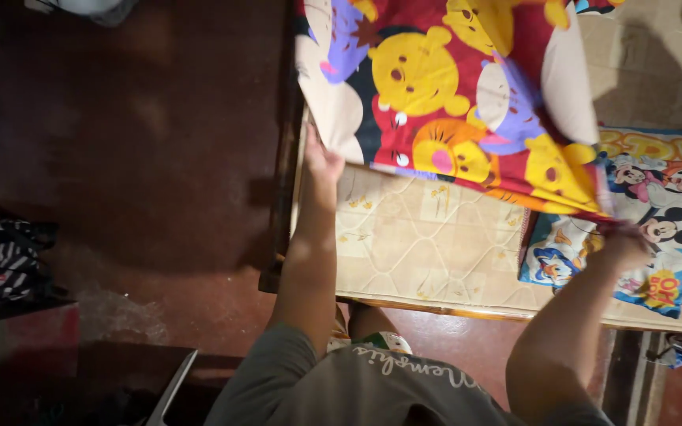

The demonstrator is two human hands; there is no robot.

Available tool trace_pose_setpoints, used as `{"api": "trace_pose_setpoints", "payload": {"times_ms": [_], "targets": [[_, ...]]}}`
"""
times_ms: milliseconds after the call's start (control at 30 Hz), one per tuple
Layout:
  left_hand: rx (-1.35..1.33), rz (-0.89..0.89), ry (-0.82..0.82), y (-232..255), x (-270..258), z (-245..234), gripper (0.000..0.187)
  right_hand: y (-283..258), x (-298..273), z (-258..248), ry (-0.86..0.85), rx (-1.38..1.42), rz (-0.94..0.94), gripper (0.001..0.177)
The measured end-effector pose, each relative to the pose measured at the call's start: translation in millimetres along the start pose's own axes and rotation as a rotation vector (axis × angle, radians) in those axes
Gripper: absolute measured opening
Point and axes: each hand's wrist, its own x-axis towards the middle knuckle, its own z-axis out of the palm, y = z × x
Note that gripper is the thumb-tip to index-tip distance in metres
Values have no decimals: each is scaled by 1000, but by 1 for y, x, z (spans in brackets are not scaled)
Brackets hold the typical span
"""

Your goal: The person spreads a bedsheet over a mattress, tucks in the edges, and then places several pillows with different covers onto the bed.

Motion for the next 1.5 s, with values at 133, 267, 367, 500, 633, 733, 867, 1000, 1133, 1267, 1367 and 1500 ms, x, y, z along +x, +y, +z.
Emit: {"api": "trace_pose_setpoints", "payload": {"times_ms": [133,267,367,500,633,733,867,1000,1133,1267,1367,1500], "targets": [[676,74,354,-11,-73,19,44,61,-37,66,-201,-597,-94,13],[906,185,319,-16,-108,-26,33,87,-131,198,-305,-684,-203,114],[1117,261,328,-29,-139,-54,22,93,-217,261,-694,-611,-516,53],[970,-72,357,-70,-224,-49,5,19,-288,311,-884,-561,-164,71],[972,-327,207,-91,-276,-24,10,7,-307,315,-975,-855,-201,57],[991,-291,98,-94,-277,-22,10,16,-303,292,-1062,-859,-152,42],[769,-515,374,-69,-257,-37,44,20,-292,263,-1067,-802,78,40],[473,-763,526,-47,-211,-23,72,23,-259,228,-1192,-656,309,37],[260,-637,329,-55,-165,4,86,29,-213,172,-1309,-504,421,35],[103,-378,212,-69,-113,39,62,32,-169,78,-1239,-219,534,40],[66,-262,229,-65,-68,61,63,19,-149,1,-920,-194,644,36],[-25,-80,156,-42,-25,76,64,-35,-121,-107,-430,-328,610,32]]}}
